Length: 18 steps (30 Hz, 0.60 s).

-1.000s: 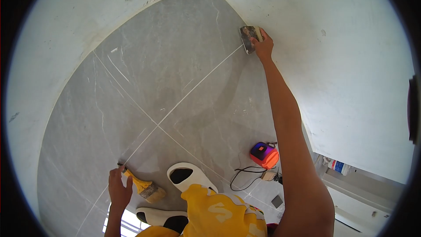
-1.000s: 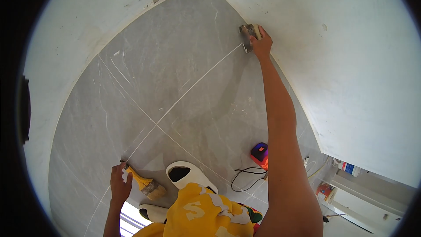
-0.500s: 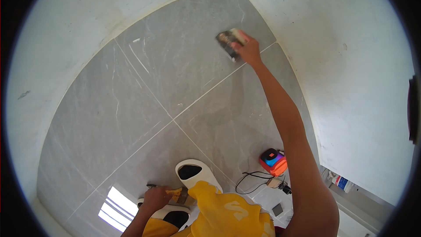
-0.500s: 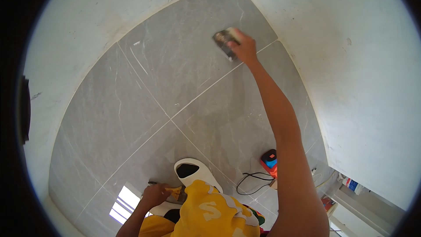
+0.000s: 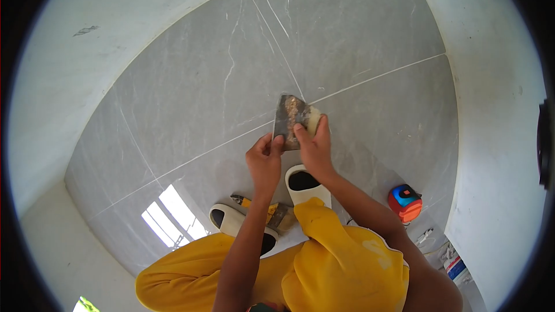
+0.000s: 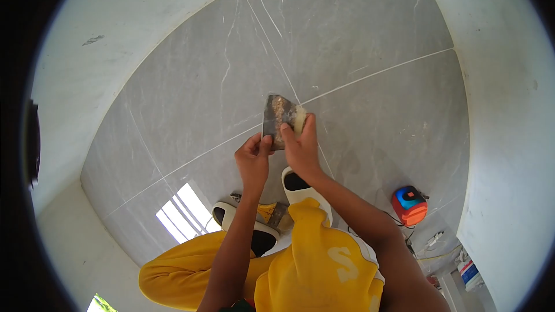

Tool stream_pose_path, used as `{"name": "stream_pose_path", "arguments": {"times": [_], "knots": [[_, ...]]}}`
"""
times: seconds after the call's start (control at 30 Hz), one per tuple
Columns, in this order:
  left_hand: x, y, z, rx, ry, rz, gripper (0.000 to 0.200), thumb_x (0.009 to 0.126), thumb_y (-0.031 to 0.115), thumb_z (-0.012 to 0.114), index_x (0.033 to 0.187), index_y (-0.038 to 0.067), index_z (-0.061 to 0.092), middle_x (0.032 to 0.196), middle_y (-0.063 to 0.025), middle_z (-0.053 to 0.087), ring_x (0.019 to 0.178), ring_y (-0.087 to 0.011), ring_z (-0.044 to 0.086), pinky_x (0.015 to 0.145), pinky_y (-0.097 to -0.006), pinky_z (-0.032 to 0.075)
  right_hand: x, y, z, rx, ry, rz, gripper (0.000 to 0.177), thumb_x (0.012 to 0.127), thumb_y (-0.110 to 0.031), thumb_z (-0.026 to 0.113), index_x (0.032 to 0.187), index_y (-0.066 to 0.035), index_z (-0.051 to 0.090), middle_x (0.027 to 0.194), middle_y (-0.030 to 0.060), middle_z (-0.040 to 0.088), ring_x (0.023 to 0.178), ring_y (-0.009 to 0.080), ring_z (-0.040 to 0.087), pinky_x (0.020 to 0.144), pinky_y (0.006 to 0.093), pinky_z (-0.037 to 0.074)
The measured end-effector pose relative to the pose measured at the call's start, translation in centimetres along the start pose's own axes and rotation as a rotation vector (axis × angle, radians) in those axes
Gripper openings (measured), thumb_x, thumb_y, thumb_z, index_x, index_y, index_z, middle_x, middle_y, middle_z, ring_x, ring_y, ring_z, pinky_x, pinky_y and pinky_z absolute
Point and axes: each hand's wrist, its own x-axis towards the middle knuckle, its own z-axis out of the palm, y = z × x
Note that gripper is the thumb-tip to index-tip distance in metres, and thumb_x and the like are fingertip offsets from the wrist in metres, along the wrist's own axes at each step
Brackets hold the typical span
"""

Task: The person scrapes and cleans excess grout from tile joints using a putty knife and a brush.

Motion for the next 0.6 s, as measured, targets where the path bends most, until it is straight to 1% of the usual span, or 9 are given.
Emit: {"name": "stream_pose_path", "arguments": {"times": [0.07, 0.17, 0.27, 0.37, 0.43, 0.47, 0.5, 0.57, 0.6], "knots": [[-0.7, -2.5, -1.8, 0.022, 0.096, -0.025, 0.032, 0.097, 0.024, 0.065, 0.108, -0.006, 0.069, 0.075, -0.0068, 0.069, 0.064, -0.0099, 0.062, 0.059, -0.0258, 0.051, -2.4, 1.4, 1.6, -0.080, 0.004, -0.037, 0.028, 0.094, -0.015, 0.060, 0.109, 0.001, 0.041, 0.095, 0.0129, 0.058, 0.083, 0.0177, 0.058, 0.075, 0.0324, 0.048], [-1.1, -4.2, -5.3, 0.308, 0.076, 0.026, 0.030, 0.099, 0.022, 0.061, 0.100, -0.006, 0.071, 0.070, -0.0069, 0.066, 0.060, -0.0101, 0.059, 0.057, -0.0270, 0.051, -5.2, 3.8, 3.2, -0.006, -0.073, 0.030, 0.028, 0.094, -0.014, 0.059, 0.110, 0.001, 0.041, 0.093, 0.0136, 0.057, 0.080, 0.0181, 0.057, 0.072, 0.0333, 0.048], [0.1, -6.8, -8.0, 0.395, -0.034, 0.151, 0.031, 0.101, 0.022, 0.057, 0.089, -0.004, 0.067, 0.060, -0.0082, 0.060, 0.054, -0.0141, 0.056, 0.053, -0.0304, 0.045, -6.0, 4.9, 3.3, 0.042, -0.175, 0.105, 0.029, 0.093, -0.013, 0.060, 0.111, 0.001, 0.041, 0.093, 0.0124, 0.058, 0.079, 0.0173, 0.057, 0.070, 0.0332, 0.049], [0.8, -6.6, -9.1, 0.335, -0.208, 0.053, 0.037, 0.104, 0.027, 0.051, 0.082, -0.002, 0.060, 0.063, -0.0055, 0.058, 0.056, -0.0139, 0.055, 0.057, -0.0295, 0.046, -5.1, 3.8, 2.9, 0.029, -0.209, 0.089, 0.031, 0.093, -0.012, 0.061, 0.114, 0.001, 0.042, 0.096, 0.0107, 0.059, 0.083, 0.0158, 0.058, 0.074, 0.0314, 0.049], [0.9, -7.4, -9.3, 0.086, -0.262, -0.018, 0.037, 0.105, 0.029, 0.049, 0.082, 0.001, 0.057, 0.067, -0.0038, 0.058, 0.060, -0.0131, 0.055, 0.059, -0.0276, 0.046, -4.1, 4.6, 2.9, 0.118, -0.188, 0.053, 0.030, 0.093, -0.011, 0.062, 0.114, -0.001, 0.043, 0.099, 0.0078, 0.059, 0.085, 0.0135, 0.057, 0.076, 0.0289, 0.049], [1.0, -7.8, -9.3, -0.036, -0.282, -0.047, 0.037, 0.105, 0.029, 0.048, 0.081, 0.002, 0.056, 0.069, -0.0029, 0.058, 0.062, -0.0127, 0.055, 0.061, -0.0267, 0.046, -3.7, 4.6, 2.4, 0.163, -0.186, 0.092, 0.028, 0.093, -0.011, 0.061, 0.113, -0.001, 0.044, 0.099, 0.0068, 0.059, 0.085, 0.0125, 0.057, 0.076, 0.0279, 0.048], [0.8, -7.7, -9.5, -0.132, -0.279, -0.086, 0.035, 0.105, 0.030, 0.048, 0.085, 0.002, 0.057, 0.071, -0.0022, 0.058, 0.064, -0.0115, 0.056, 0.062, -0.0261, 0.047, -3.3, 3.9, 2.1, 0.206, -0.180, 0.131, 0.026, 0.093, -0.010, 0.061, 0.113, -0.002, 0.045, 0.099, 0.0057, 0.058, 0.085, 0.0115, 0.056, 0.076, 0.0270, 0.048], [0.6, -7.0, -9.1, -0.335, -0.289, -0.147, 0.031, 0.105, 0.030, 0.050, 0.093, 0.003, 0.060, 0.075, -0.0006, 0.058, 0.070, -0.0091, 0.056, 0.066, -0.0249, 0.049, -2.5, 4.3, 1.8, 0.164, -0.178, 0.098, 0.025, 0.093, -0.011, 0.060, 0.112, -0.002, 0.045, 0.100, 0.0055, 0.058, 0.086, 0.0108, 0.056, 0.076, 0.0261, 0.048], [0.4, -6.2, -8.5, -0.233, -0.305, -0.093, 0.031, 0.104, 0.030, 0.052, 0.094, 0.002, 0.062, 0.075, -0.0003, 0.059, 0.069, -0.0088, 0.056, 0.065, -0.0248, 0.049, -2.3, 4.4, 1.5, 0.138, -0.171, 0.078, 0.025, 0.093, -0.011, 0.060, 0.111, -0.003, 0.045, 0.100, 0.0054, 0.058, 0.086, 0.0104, 0.055, 0.076, 0.0257, 0.048]]}}
